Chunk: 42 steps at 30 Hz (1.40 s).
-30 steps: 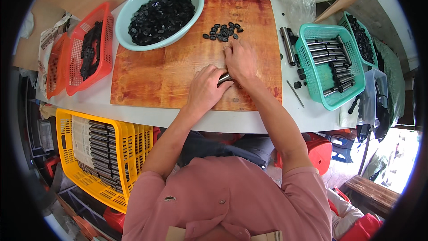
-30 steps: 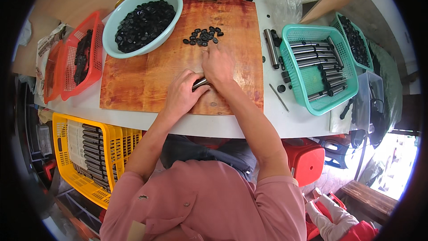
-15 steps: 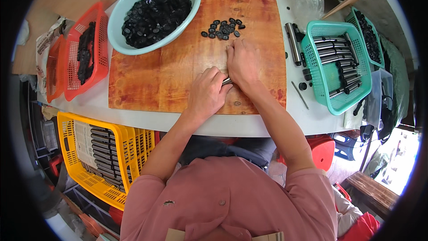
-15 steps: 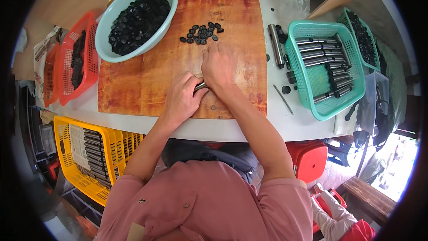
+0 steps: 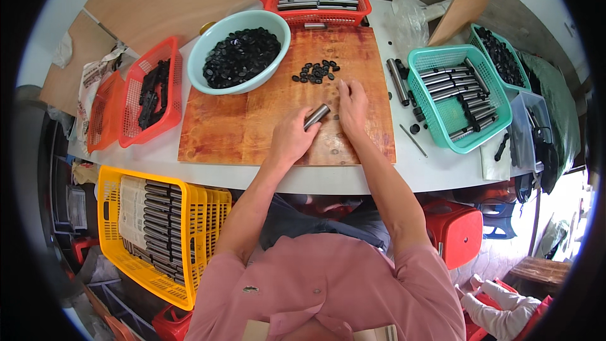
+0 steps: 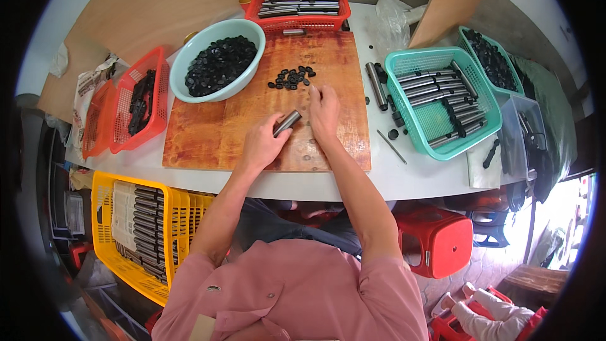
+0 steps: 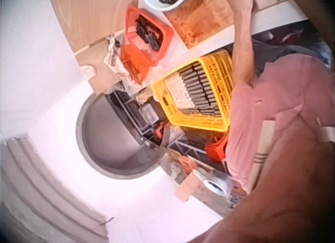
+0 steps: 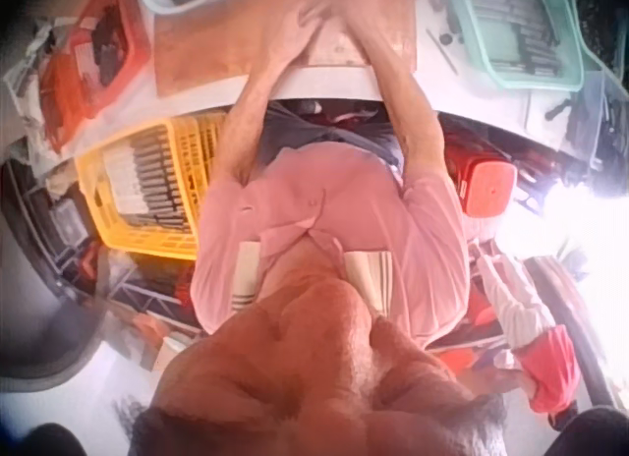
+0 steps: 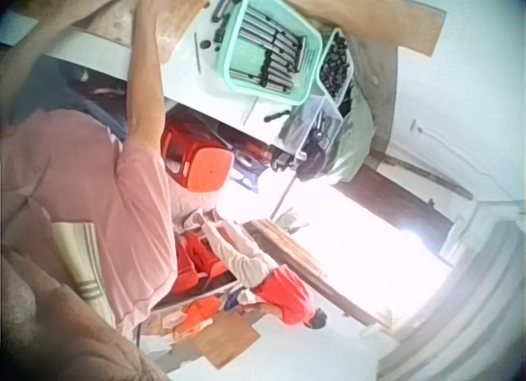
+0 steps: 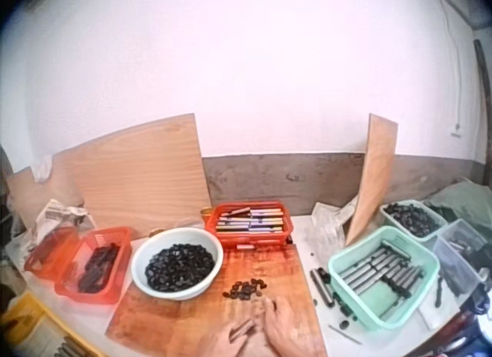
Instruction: The person assembles cylindrical metal rods with small black circular components at a workbench. They pick up a rod, attach black pieces one by one, and place the completed units into a yellow basket. The process is repeated multiple times.
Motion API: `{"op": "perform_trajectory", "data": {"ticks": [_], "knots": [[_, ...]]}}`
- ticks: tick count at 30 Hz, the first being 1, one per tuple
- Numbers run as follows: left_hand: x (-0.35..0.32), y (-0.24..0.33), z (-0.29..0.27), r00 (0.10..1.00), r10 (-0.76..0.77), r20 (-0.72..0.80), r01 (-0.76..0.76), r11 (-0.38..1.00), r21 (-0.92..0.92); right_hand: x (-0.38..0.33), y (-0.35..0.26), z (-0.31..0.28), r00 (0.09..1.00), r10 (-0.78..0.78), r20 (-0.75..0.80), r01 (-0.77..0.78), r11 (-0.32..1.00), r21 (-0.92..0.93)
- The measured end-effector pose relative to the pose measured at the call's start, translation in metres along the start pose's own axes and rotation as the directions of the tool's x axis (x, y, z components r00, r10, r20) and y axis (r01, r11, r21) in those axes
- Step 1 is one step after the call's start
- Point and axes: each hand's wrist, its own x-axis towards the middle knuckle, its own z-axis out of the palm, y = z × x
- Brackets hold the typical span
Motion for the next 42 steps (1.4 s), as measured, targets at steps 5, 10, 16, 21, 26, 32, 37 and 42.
{"op": "perform_trajectory", "data": {"ticks": [5, 10, 16, 21, 26, 32, 37, 42], "knots": [[-0.012, -0.004, -0.019, 0.789, -0.502, 0.354, 0.562, 0.357, -0.746, -0.034, -0.023, -0.034, 0.963, 0.099, 0.251, -0.138, 0.98, 0.145], [-0.023, 0.001, -0.014, 0.705, -0.505, 0.498, 0.541, -0.07, -0.838, -0.049, -0.029, -0.047, 0.915, 0.013, 0.403, -0.019, 1.0, 0.01], [-0.026, -0.001, -0.01, 0.75, -0.424, 0.508, 0.57, 0.024, -0.822, -0.051, -0.03, -0.044, 0.906, -0.01, 0.424, 0.034, 0.998, -0.05], [-0.025, 0.006, -0.009, 0.744, -0.466, 0.478, 0.58, 0.096, -0.809, -0.051, -0.024, -0.042, 0.902, -0.017, 0.432, 0.034, 0.999, -0.032], [-0.028, 0.008, -0.003, 0.771, -0.449, 0.452, 0.573, 0.178, -0.8, -0.053, -0.021, -0.04, 0.905, -0.05, 0.423, 0.085, 0.994, -0.066], [-0.024, 0.009, -0.002, 0.797, -0.42, 0.434, 0.575, 0.31, -0.757, -0.052, -0.021, -0.04, 0.906, -0.05, 0.42, 0.069, 0.997, -0.029], [-0.027, 0.013, -0.002, 0.784, -0.429, 0.449, 0.588, 0.283, -0.758, -0.06, -0.029, -0.043, 0.901, -0.045, 0.432, -0.021, 0.989, 0.147], [-0.03, 0.008, -0.001, 0.813, -0.376, 0.444, 0.525, 0.145, -0.839, -0.077, -0.04, -0.035, 0.901, 0.007, 0.433, -0.127, 0.961, 0.247]]}}
